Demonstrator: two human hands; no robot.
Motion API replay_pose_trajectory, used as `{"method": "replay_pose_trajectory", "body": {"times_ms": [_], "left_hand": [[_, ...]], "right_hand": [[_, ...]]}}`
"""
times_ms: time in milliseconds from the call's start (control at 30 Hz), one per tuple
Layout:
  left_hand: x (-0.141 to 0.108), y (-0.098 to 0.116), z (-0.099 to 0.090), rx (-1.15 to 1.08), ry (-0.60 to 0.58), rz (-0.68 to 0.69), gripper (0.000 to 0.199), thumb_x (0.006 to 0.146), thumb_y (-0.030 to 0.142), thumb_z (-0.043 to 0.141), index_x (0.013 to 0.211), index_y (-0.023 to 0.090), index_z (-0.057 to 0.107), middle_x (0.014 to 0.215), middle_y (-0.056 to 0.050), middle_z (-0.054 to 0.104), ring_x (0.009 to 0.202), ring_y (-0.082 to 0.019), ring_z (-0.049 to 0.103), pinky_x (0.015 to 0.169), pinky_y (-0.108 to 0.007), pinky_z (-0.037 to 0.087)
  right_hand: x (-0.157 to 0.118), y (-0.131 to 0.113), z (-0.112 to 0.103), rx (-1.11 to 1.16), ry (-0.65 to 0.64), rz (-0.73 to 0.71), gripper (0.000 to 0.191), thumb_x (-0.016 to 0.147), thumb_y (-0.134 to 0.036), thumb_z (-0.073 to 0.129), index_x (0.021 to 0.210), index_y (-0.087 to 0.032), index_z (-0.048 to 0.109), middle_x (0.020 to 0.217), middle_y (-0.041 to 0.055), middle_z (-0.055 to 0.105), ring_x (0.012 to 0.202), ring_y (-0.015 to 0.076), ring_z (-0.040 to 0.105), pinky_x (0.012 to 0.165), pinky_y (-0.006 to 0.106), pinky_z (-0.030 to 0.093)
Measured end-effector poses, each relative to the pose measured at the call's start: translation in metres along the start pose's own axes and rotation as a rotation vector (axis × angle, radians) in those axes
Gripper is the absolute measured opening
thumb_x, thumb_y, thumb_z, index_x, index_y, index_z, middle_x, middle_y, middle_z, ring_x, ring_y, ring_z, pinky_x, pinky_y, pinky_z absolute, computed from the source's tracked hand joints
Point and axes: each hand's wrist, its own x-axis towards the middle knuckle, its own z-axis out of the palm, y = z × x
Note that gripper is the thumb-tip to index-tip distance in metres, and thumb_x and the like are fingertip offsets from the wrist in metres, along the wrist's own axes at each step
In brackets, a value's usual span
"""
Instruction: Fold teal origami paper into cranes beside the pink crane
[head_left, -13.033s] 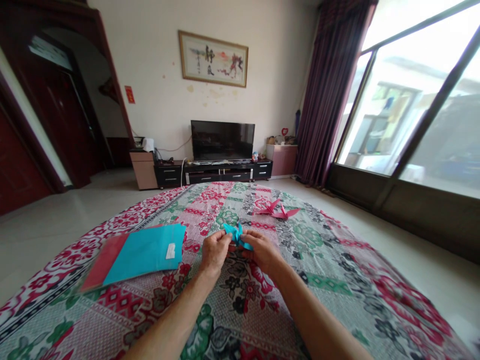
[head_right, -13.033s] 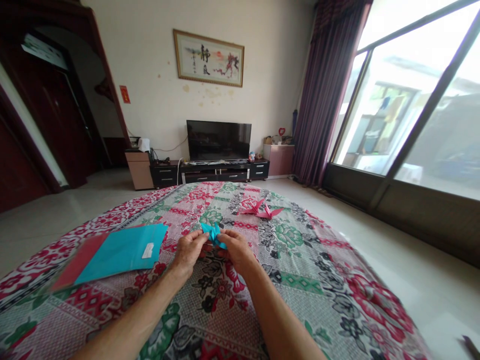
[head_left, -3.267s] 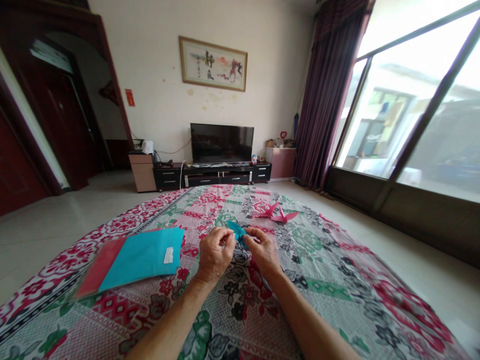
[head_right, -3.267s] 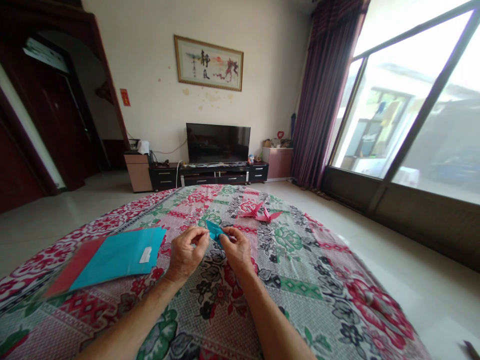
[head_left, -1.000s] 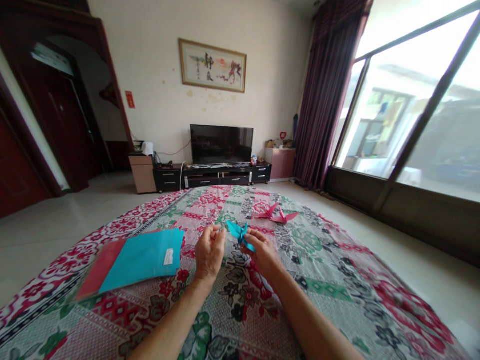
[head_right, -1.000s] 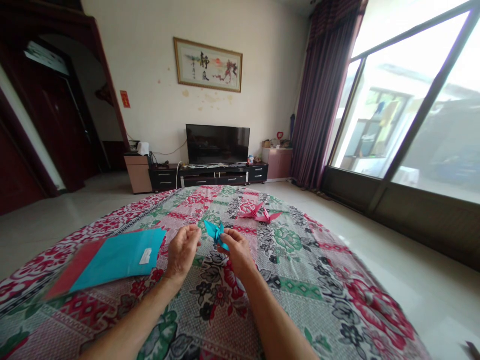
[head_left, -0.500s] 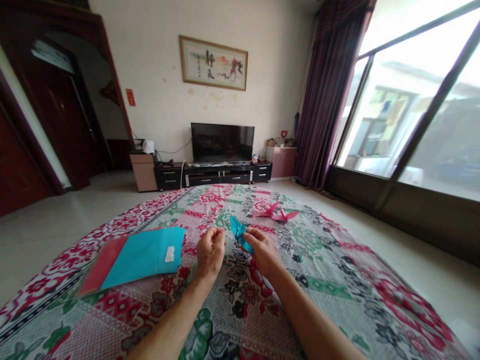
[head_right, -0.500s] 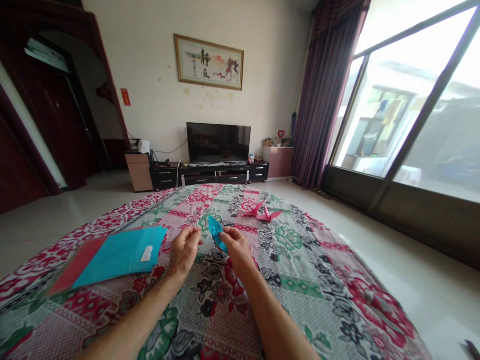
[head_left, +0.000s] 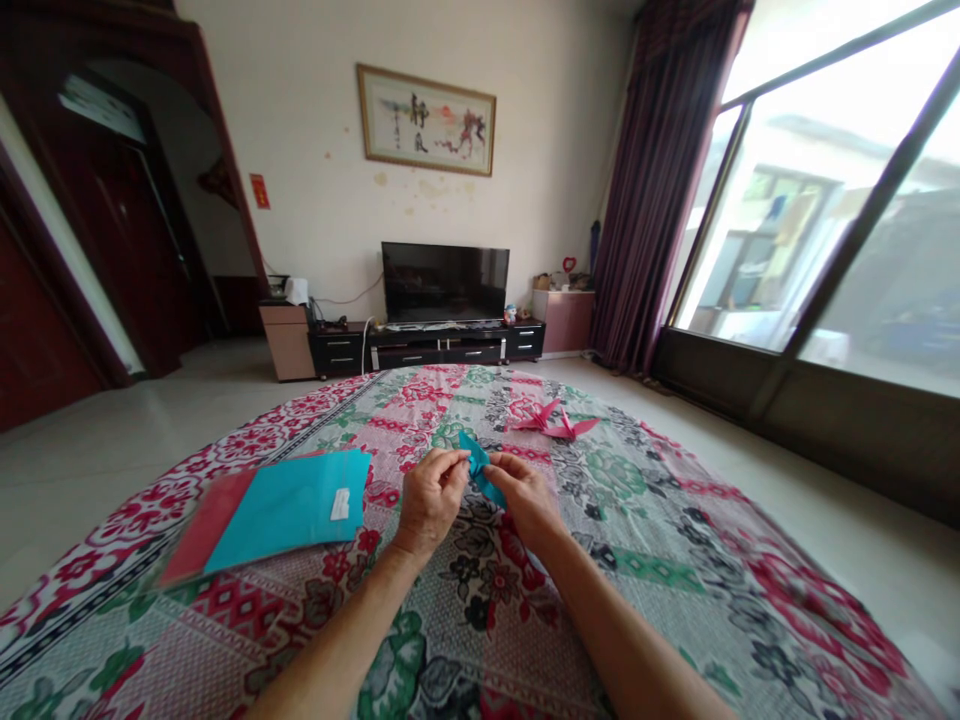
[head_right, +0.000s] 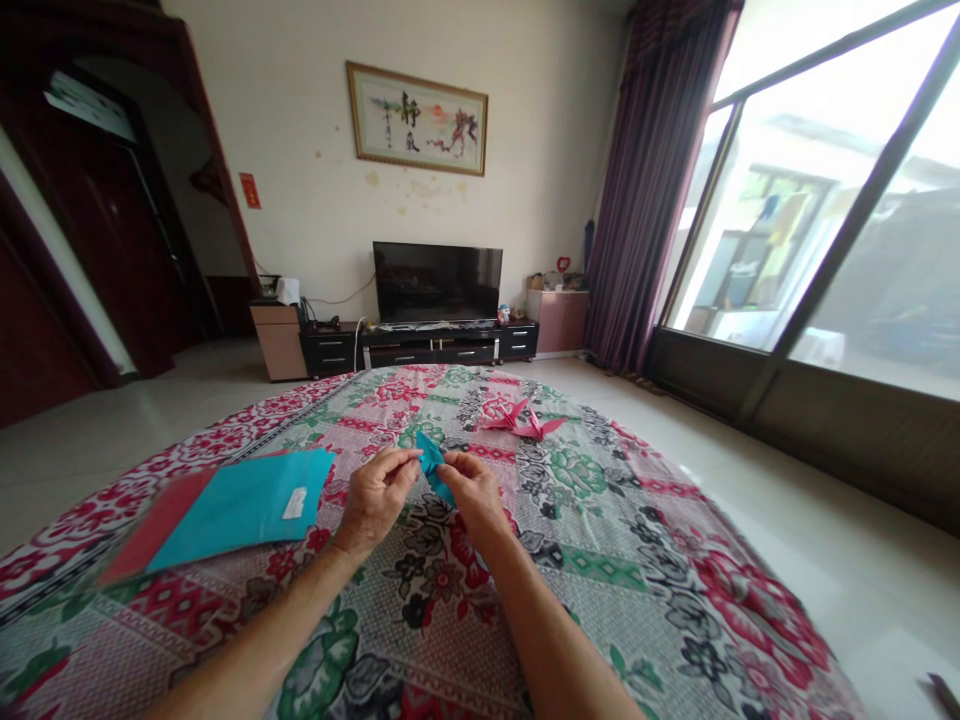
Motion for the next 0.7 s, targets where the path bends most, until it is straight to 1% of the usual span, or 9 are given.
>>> {"method": "replay_pose_trajectory", "body": {"times_ms": [167, 233, 367, 433, 533, 600, 700], "left_hand": [[-0.0004, -0.0009, -0.0002, -0.028, -0.025, -0.039, 0.021, 0.082, 0.023, 0.048, 0.089, 0.017, 0.066, 0.081, -0.005, 0.066, 0.075, -0.014, 0.062, 0.070, -0.024, 0.050], [-0.0007, -0.0015, 0.0005, -0.048, -0.024, -0.078, 0.020, 0.080, 0.024, 0.049, 0.089, 0.017, 0.066, 0.080, -0.004, 0.067, 0.073, -0.014, 0.063, 0.067, -0.024, 0.050], [-0.0006, -0.0004, 0.0017, -0.077, -0.043, -0.185, 0.024, 0.077, 0.024, 0.051, 0.094, 0.017, 0.065, 0.067, -0.001, 0.067, 0.059, -0.013, 0.061, 0.058, -0.022, 0.049], [-0.0004, 0.0008, 0.0019, -0.082, -0.062, -0.211, 0.024, 0.076, 0.023, 0.050, 0.093, 0.017, 0.066, 0.061, 0.001, 0.065, 0.054, -0.012, 0.059, 0.055, -0.021, 0.048], [-0.0001, 0.0015, 0.0021, -0.088, -0.075, -0.212, 0.021, 0.074, 0.020, 0.049, 0.086, 0.017, 0.067, 0.059, 0.001, 0.065, 0.052, -0.012, 0.059, 0.054, -0.021, 0.048], [-0.0002, 0.0008, 0.0022, -0.088, -0.078, -0.209, 0.020, 0.072, 0.019, 0.049, 0.083, 0.018, 0.067, 0.060, 0.000, 0.066, 0.052, -0.012, 0.059, 0.054, -0.021, 0.048], [-0.0004, -0.0011, 0.0022, -0.075, -0.077, -0.193, 0.020, 0.073, 0.018, 0.050, 0.083, 0.018, 0.067, 0.064, 0.000, 0.068, 0.056, -0.013, 0.062, 0.055, -0.022, 0.049]], "right_hand": [[-0.0029, -0.0047, -0.0005, -0.063, -0.008, 0.014, 0.022, 0.057, -0.034, 0.069, 0.071, -0.018, 0.064, 0.058, -0.0037, 0.058, 0.051, 0.0084, 0.044, 0.051, 0.021, 0.034], [-0.0031, -0.0042, -0.0009, -0.082, -0.009, 0.017, 0.022, 0.057, -0.033, 0.069, 0.071, -0.018, 0.064, 0.058, -0.0035, 0.058, 0.051, 0.0088, 0.045, 0.051, 0.021, 0.034], [-0.0014, 0.0002, -0.0027, -0.083, -0.045, 0.025, 0.020, 0.059, -0.034, 0.066, 0.071, -0.018, 0.064, 0.059, -0.0031, 0.059, 0.051, 0.0093, 0.045, 0.051, 0.022, 0.034], [-0.0005, 0.0023, -0.0037, -0.102, -0.064, 0.026, 0.018, 0.059, -0.032, 0.066, 0.070, -0.018, 0.064, 0.060, -0.0032, 0.059, 0.051, 0.0096, 0.045, 0.051, 0.022, 0.034], [-0.0004, 0.0034, -0.0038, -0.132, -0.085, 0.019, 0.015, 0.060, -0.030, 0.064, 0.070, -0.019, 0.064, 0.060, -0.0031, 0.060, 0.052, 0.0103, 0.047, 0.052, 0.023, 0.035], [-0.0011, 0.0034, -0.0025, -0.136, -0.077, -0.002, 0.016, 0.060, -0.028, 0.064, 0.073, -0.019, 0.064, 0.063, -0.0027, 0.061, 0.055, 0.0111, 0.049, 0.054, 0.023, 0.037], [-0.0024, 0.0038, 0.0003, -0.139, -0.059, -0.044, 0.026, 0.059, -0.025, 0.065, 0.084, -0.020, 0.063, 0.071, -0.0017, 0.063, 0.060, 0.0118, 0.052, 0.055, 0.023, 0.039]]}}
